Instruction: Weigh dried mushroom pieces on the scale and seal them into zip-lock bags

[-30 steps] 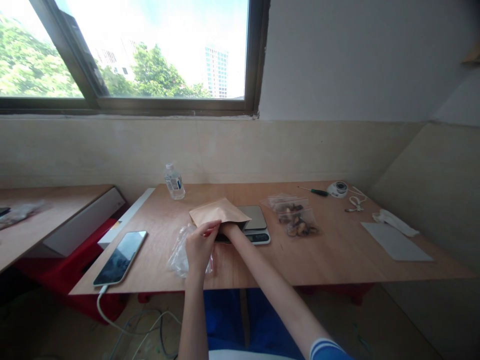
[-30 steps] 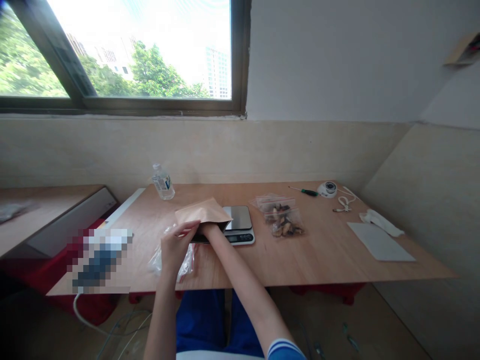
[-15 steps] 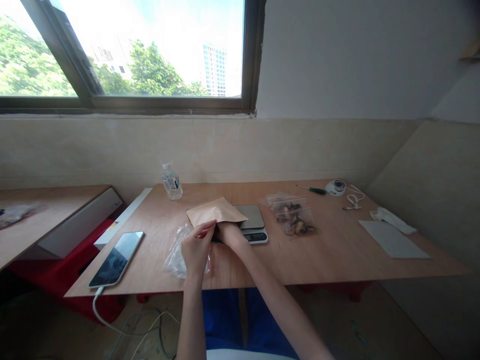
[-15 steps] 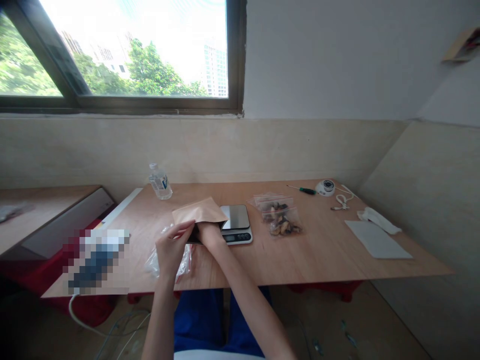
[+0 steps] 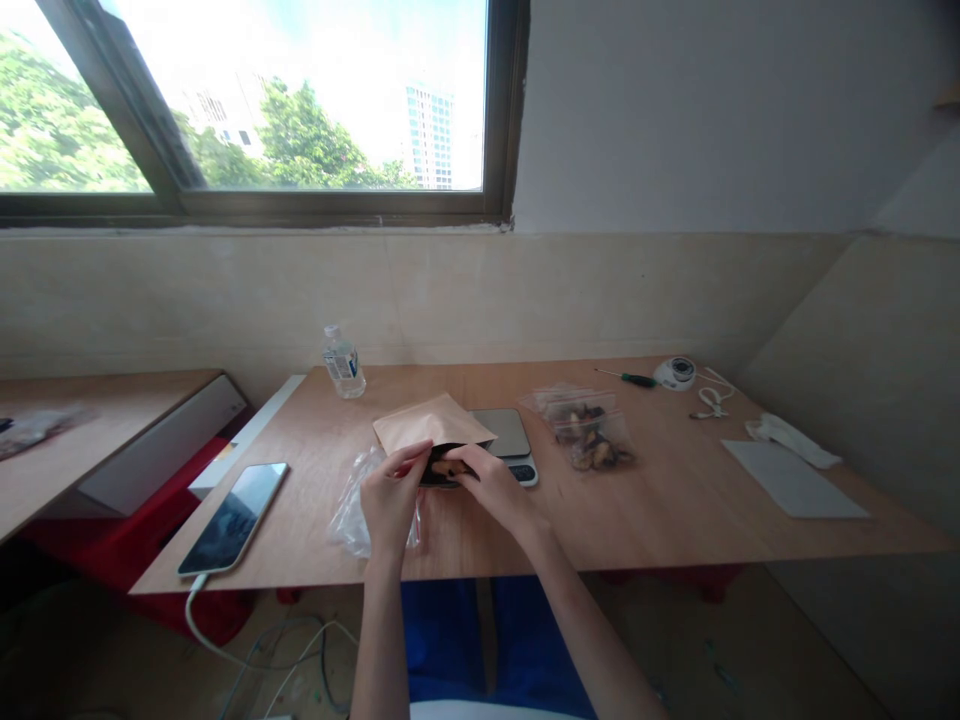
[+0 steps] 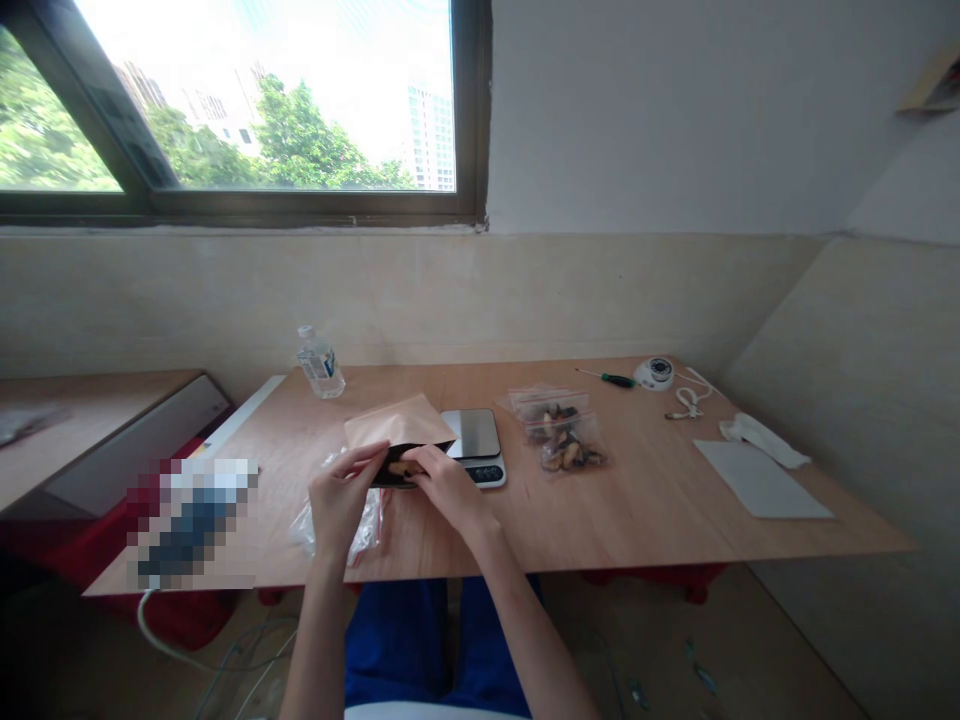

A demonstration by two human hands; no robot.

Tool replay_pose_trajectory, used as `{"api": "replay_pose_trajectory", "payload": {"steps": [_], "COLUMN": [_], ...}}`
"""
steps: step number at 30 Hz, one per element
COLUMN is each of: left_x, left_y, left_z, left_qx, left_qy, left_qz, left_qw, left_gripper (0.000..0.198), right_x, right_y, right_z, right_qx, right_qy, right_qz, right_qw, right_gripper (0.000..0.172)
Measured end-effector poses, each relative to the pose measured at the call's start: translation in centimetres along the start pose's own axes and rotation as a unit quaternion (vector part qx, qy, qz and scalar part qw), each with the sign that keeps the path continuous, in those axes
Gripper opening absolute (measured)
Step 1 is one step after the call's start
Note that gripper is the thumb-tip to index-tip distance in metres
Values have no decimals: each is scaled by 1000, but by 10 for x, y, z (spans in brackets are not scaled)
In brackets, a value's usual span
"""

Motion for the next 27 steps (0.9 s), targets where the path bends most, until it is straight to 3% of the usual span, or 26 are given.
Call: {"api": "replay_pose_trajectory", "payload": {"steps": [5,10,14,16,19,22,25,27], "left_x": [1,1,1,1,0,0,-1,-2], "left_y": [-1,-1,0,0,0,1,2,1], "left_z": [1,2,3,3,3,3,4,4], "left_qx": [-2,1,0,-3,-7,-7,-9,-14], "left_qy": [3,3,11,10,9,12,18,23], "left_qz": [0,-11,-6,-3,-3,-2,7,10], "left_qw": [1000,1000,1000,1000,1000,1000,1000,1000], "left_gripper": [20,21,20,20,19,20,20,20], "right_x": [-6,-19,-41,-48,-48,-44,-39,-36], "right_y": [7,12,14,13,6,-4,-15,-21], "right_z": [-7,-15,-40,-59,-91,-117,-129,-132], "right_qx": [22,91,122,136,154,161,150,146], "right_qy": [-82,-247,-287,-291,-241,-88,66,108], "right_qz": [-74,-146,-248,-270,-237,-196,-152,-125], "right_qw": [994,953,917,908,929,963,975,976], "right_gripper": [23,31,35,36,36,33,26,25]}}
Point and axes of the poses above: each hand's wrist, its own y-axis away from the middle knuckle, its own x-axis out of the palm, z = x × y, the point moved 4 cm from there along -y, towards the middle knuckle, and after that the axes turned 1 degree about -z, right-handed, at the moved point
